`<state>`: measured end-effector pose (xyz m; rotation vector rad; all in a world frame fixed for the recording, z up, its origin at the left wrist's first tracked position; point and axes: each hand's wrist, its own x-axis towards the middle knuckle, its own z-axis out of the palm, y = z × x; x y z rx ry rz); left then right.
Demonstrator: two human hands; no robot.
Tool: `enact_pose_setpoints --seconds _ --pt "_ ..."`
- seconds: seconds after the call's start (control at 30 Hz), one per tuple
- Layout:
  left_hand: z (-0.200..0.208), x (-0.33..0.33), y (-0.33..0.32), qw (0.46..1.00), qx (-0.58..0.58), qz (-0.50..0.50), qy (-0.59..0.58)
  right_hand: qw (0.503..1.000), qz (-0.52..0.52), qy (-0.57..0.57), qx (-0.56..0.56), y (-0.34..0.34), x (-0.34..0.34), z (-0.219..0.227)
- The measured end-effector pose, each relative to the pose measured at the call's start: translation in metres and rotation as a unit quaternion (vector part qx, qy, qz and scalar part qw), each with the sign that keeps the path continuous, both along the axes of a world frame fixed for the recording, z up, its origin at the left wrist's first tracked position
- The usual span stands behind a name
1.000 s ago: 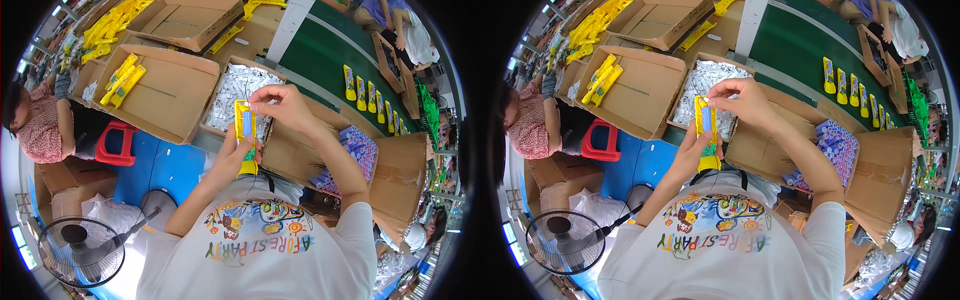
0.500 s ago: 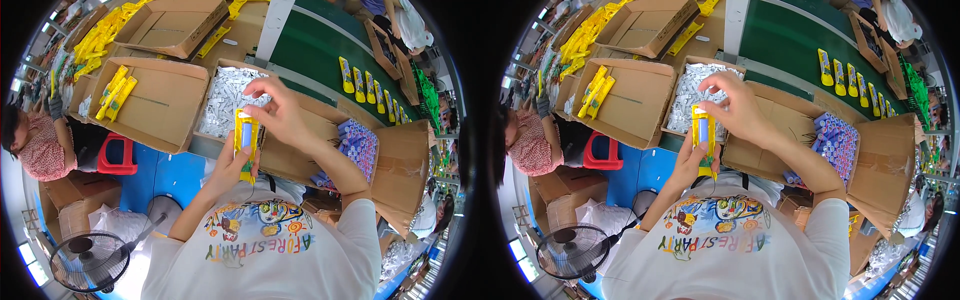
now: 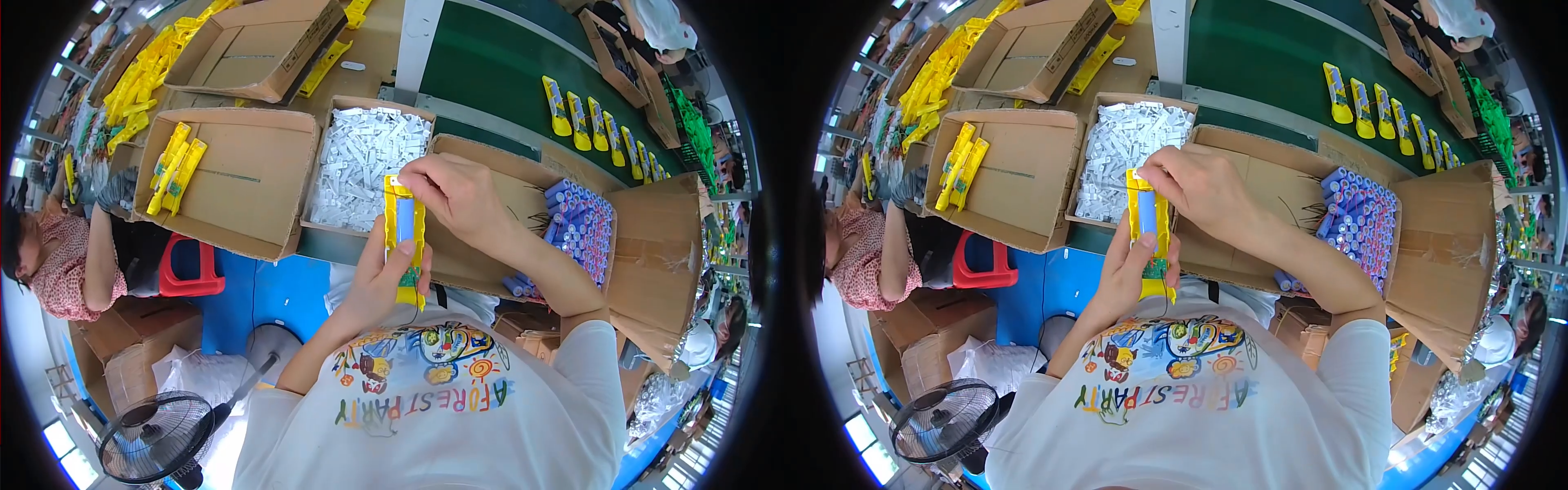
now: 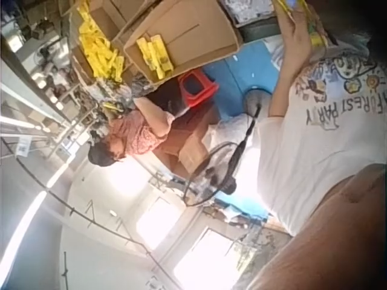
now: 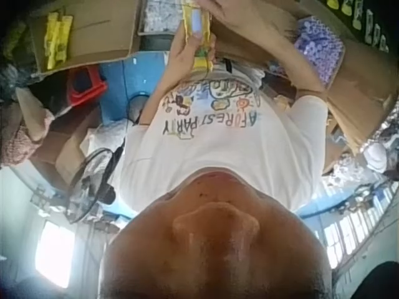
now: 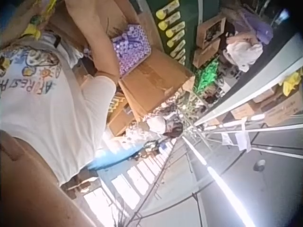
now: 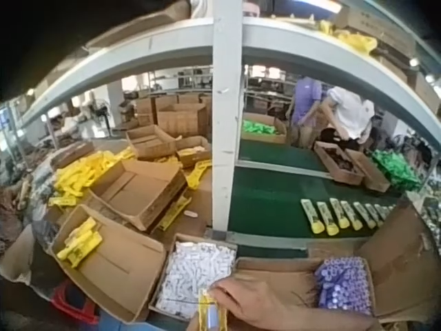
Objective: Assembling and packaging flashlight components, including inserting battery cells and small plastic parts into housings.
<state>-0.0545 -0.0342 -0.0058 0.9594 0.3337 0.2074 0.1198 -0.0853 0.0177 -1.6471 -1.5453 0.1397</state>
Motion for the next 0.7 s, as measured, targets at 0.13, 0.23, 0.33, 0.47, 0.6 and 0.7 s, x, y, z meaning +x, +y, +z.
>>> enact_pose_setpoints --seconds 0.13,0.23,0.33,0.47,0.6,0.7 --pt "0.003 0.005 -0.001 0.999 -0.042 -0.018 -0.003 0.960 0.039 0.247 -0.126 -0.007 0.011 0.003" --pt "0.001 0.014 -0.002 0.998 -0.046 -0.039 0.007 0.945 0.059 0.309 -0.084 -0.004 0.021 -0.008" --pt "0.002 0.021 0.007 0.996 -0.067 -0.049 0.026 0.918 0.056 0.331 -0.210 0.004 0.036 0.006" --pt "-0.004 0.024 0.077 0.953 0.206 -0.218 -0.047 0.983 0.012 0.161 -0.084 0.013 0.094 -0.011" --pt "-0.008 -0.057 0.285 0.661 0.619 0.369 0.209 0.944 -0.306 -0.116 0.038 0.012 0.313 -0.016" --pt "-0.064 -0.151 0.399 0.242 0.769 0.364 0.467 0.906 -0.370 -0.121 -0.166 0.016 0.427 -0.086"
